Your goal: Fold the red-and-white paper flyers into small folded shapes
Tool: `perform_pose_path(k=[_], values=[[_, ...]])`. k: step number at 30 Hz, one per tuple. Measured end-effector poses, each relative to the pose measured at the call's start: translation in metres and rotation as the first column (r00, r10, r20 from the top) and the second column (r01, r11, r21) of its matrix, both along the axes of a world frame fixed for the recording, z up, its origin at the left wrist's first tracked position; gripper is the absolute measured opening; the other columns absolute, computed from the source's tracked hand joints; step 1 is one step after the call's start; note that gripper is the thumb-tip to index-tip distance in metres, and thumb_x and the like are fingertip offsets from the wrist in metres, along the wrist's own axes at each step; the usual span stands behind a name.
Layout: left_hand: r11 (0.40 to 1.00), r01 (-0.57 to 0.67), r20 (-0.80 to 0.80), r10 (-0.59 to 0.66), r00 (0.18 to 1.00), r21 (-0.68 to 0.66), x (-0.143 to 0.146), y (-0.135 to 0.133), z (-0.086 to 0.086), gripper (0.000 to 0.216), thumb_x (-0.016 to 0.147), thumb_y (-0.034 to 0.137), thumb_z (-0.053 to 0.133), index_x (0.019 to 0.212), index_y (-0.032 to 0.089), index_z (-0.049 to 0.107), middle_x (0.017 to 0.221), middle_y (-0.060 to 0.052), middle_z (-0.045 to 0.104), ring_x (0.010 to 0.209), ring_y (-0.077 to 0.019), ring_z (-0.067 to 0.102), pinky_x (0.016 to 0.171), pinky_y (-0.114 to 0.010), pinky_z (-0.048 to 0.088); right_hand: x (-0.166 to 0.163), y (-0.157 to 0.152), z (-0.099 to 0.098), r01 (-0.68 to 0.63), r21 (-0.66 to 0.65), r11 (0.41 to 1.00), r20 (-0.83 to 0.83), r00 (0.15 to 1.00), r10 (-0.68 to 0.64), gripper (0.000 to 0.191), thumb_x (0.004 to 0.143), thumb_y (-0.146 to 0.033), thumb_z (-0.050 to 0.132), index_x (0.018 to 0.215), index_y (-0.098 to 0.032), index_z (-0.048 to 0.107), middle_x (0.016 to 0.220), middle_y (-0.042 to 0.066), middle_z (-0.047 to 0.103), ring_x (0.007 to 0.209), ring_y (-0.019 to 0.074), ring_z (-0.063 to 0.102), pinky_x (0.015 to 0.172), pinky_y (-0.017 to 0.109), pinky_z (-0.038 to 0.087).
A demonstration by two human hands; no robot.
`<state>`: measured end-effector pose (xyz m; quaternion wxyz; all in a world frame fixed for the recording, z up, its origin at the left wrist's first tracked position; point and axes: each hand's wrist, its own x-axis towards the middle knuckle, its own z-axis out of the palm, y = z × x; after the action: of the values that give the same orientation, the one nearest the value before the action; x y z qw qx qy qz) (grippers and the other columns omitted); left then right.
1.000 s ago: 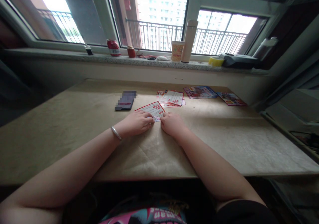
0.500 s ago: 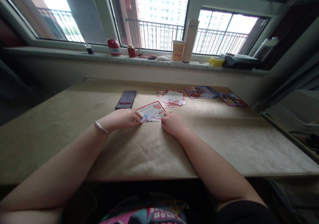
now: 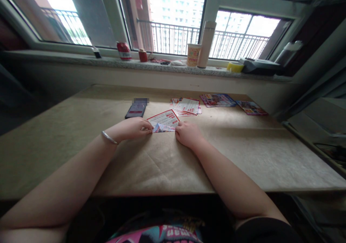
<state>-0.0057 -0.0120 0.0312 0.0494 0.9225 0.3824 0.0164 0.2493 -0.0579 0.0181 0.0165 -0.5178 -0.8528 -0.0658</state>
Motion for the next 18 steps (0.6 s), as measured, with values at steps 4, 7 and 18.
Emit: perform_pose_path(k=[4, 7, 18], values=[[0.995, -0.036, 0.021, 0.034, 0.999, 0.096, 0.008, -0.004, -0.005, 0.029, 0.088, 0.035, 0.05, 0.106, 0.025, 0.069, 0.096, -0.004, 0.071, 0.089, -0.0193, 0.065, 0.078, -0.027, 0.049, 0.0, 0.001, -0.001, -0.005, 0.014, 1.0, -0.007, 1.0, 0.006, 0.035, 0.093, -0.03, 0.039, 0.094, -0.02, 0.072, 0.1, 0.01, 0.068, 0.096, 0.0222, 0.061, 0.075, 0.028, 0.044], [0.974, -0.033, 0.023, 0.028, 0.999, 0.222, 0.017, -0.008, -0.013, 0.031, 0.086, 0.037, 0.056, 0.113, 0.027, 0.066, 0.108, -0.006, 0.066, 0.102, -0.0221, 0.061, 0.087, -0.031, 0.049, 0.0, 0.002, -0.002, -0.01, 0.024, 1.0, -0.018, 1.0, 0.01, 0.034, 0.093, -0.03, 0.039, 0.096, -0.02, 0.071, 0.101, 0.01, 0.068, 0.097, 0.0221, 0.06, 0.076, 0.029, 0.044], [0.949, 0.028, -0.037, -0.017, 0.999, 0.315, 0.03, -0.008, -0.016, 0.022, 0.091, 0.03, 0.051, 0.103, 0.018, 0.066, 0.106, -0.009, 0.068, 0.101, -0.0227, 0.062, 0.086, -0.034, 0.049, -0.001, 0.004, -0.003, 0.005, 0.038, 0.999, -0.05, 0.999, -0.003, 0.028, 0.093, -0.03, 0.043, 0.1, -0.02, 0.067, 0.107, 0.008, 0.067, 0.1, 0.0217, 0.059, 0.077, 0.028, 0.043]])
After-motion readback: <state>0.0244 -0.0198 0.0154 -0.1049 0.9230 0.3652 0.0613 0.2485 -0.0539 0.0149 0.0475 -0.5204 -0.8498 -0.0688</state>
